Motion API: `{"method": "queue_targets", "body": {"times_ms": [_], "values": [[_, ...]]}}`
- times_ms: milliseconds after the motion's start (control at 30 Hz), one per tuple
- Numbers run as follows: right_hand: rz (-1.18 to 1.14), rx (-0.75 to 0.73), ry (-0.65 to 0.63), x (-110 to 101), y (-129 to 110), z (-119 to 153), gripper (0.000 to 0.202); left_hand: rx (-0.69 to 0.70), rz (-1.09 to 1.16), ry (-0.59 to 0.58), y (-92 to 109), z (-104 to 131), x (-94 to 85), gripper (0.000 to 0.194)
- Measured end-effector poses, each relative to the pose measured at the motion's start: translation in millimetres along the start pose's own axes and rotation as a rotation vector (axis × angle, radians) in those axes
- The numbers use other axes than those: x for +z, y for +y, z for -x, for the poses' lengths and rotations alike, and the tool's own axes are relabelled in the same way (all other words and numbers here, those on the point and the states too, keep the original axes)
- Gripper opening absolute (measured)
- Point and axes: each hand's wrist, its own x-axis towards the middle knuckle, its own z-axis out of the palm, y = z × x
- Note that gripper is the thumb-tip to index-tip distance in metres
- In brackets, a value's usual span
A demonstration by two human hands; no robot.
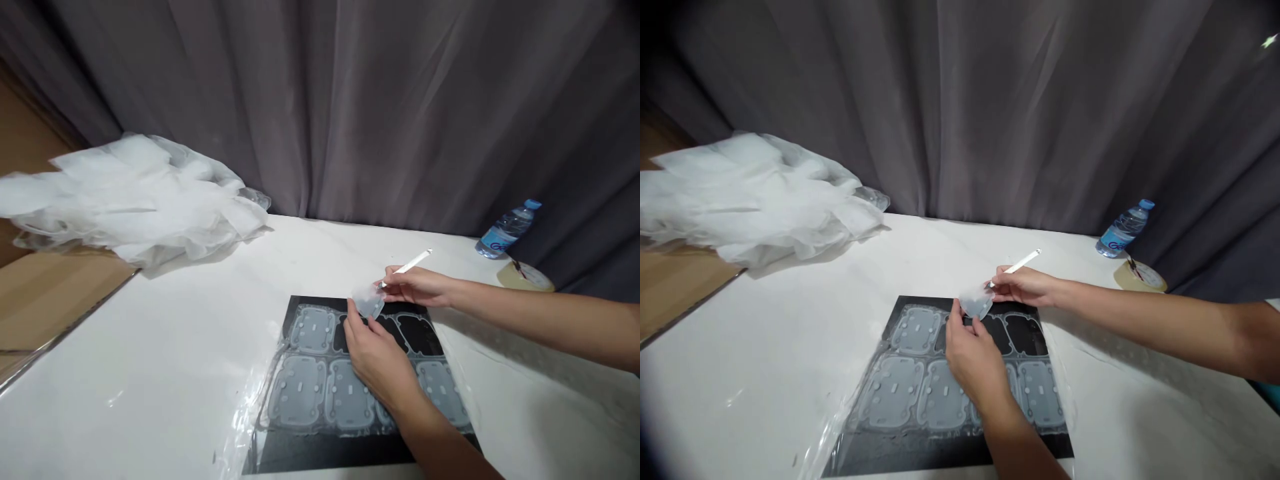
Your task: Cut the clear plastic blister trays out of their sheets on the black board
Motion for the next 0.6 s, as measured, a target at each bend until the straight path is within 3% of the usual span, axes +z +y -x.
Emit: {"method": "queue_targets", "body": {"times_ms": [233,467,600], "values": [[0.056,-0.063,0.073,5,-7,1,0.029,0.094,-0.117,-0.006,-4,5,5.7,0.054],[0.103,-0.166,0.150,-3,-34,14,0.026,0.117,-0.135,0.049,-6,4,8.0,0.042],[0.108,-0.219,0.207,-8,-36,24,0.026,0.136,-0.150,0.033,-4,3,6.1,0.026]]}}
